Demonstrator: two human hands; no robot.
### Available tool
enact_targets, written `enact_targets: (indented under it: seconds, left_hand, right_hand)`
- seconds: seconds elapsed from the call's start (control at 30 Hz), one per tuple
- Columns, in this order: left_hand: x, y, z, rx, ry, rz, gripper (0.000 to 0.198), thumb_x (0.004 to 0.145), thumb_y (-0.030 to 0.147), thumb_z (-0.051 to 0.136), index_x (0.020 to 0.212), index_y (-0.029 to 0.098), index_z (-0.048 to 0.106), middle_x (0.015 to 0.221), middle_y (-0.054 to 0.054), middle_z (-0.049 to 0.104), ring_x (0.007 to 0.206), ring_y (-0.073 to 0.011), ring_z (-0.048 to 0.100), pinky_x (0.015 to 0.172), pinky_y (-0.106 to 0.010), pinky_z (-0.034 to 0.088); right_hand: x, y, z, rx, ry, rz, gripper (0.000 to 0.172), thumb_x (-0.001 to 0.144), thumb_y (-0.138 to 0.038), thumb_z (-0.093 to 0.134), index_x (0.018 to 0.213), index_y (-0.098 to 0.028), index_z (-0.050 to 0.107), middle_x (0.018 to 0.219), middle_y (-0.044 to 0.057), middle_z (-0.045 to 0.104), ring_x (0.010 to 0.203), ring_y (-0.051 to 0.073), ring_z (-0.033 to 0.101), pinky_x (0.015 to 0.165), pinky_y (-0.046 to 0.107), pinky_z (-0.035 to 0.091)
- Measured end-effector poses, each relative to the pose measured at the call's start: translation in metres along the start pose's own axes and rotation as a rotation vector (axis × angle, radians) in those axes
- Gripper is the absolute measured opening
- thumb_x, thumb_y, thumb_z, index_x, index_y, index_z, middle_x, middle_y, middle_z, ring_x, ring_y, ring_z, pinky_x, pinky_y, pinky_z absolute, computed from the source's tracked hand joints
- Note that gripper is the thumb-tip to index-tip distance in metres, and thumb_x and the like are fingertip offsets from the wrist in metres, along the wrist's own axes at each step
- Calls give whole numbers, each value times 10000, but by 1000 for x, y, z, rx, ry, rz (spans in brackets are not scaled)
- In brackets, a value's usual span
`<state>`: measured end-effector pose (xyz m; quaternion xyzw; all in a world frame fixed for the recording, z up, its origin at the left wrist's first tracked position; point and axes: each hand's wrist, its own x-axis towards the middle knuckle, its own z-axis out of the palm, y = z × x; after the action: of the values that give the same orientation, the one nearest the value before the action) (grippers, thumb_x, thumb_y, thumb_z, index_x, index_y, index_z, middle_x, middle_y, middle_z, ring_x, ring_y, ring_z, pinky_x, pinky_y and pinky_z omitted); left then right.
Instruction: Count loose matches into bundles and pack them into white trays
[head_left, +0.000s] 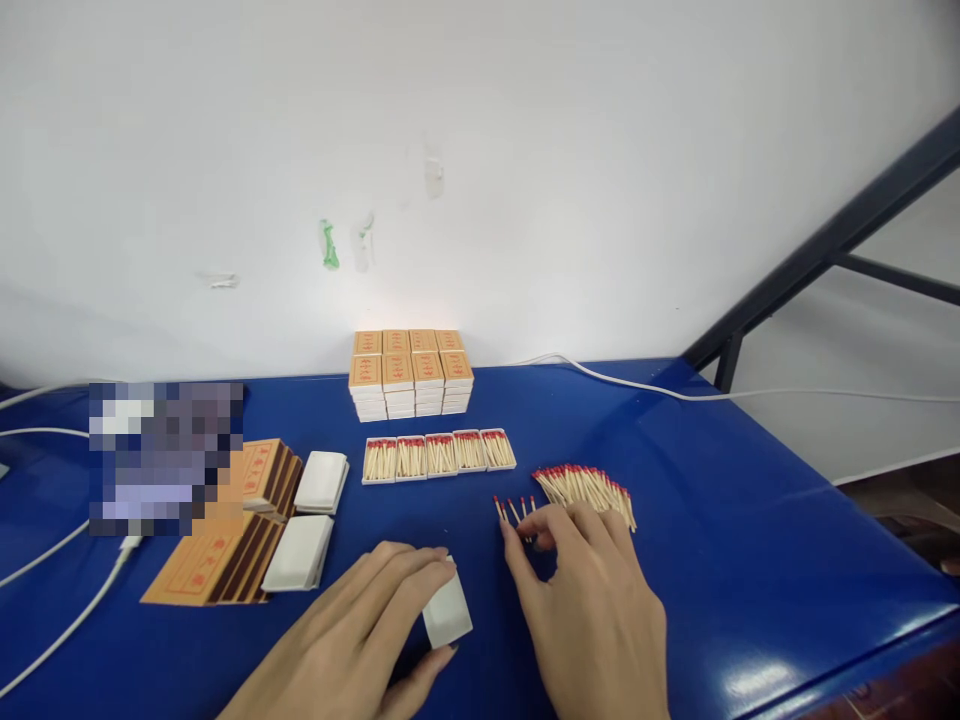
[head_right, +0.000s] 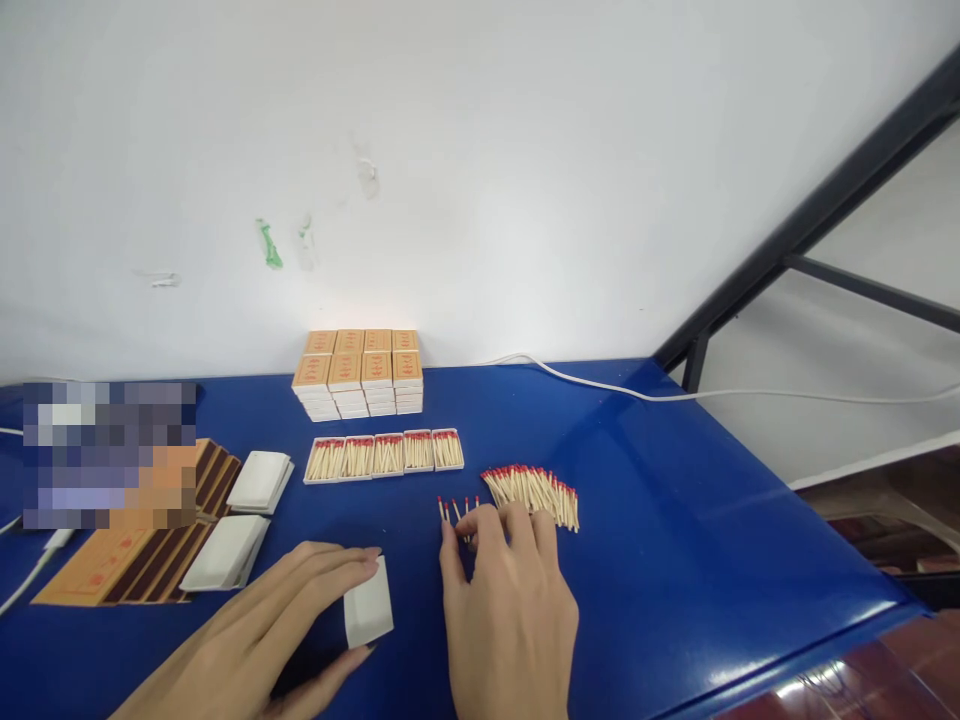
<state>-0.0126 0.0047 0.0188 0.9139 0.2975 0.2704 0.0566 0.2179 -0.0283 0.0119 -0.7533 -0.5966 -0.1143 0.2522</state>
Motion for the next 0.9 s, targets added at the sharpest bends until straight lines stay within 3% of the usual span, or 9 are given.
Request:
enact_targets:
  seconds: [0.23,0.47,0.7,0.9]
  left_hand:
    - [2,-1,1,38,9,21,327,1183,382,496,1408,203,652,1282,-59,824,1162,-198,822,1082,-309,623]
    - [6,0,2,54,14,41,345,1194,396,459,1414,196,634,1272,-63,828,1158,-196,823,1059,-311,636]
    - [5,1,-3,69,15,50,327,1197,366,451,1406,195,635,1263,-55,832,1144,-188,827,1065,-307,629]
    - [6,1,-2,80,13,48,335,1202,372,435,1395,192,641,1252,-59,833,1134,-190,830,1043,-309,642]
  right_hand:
    - [4,8,1,79,-44,1,494,1119,-590,459,846,-269,717,877,78,733,835,268,697,522,317,476]
    - [3,12,-3,-8,18,42,528,1107,-665,417,909,-286,728,933,86,758,916,314,687,528,328,443]
    - [1,16,0,-33,-8,82,553,1129,-636,349,897,-277,701,866,62,745,796,280,705,528,326,395]
    - [5,9,1,16,-56,99,533,1130,-606,375,872,-280,709,868,45,744,821,271,726,541,315,405]
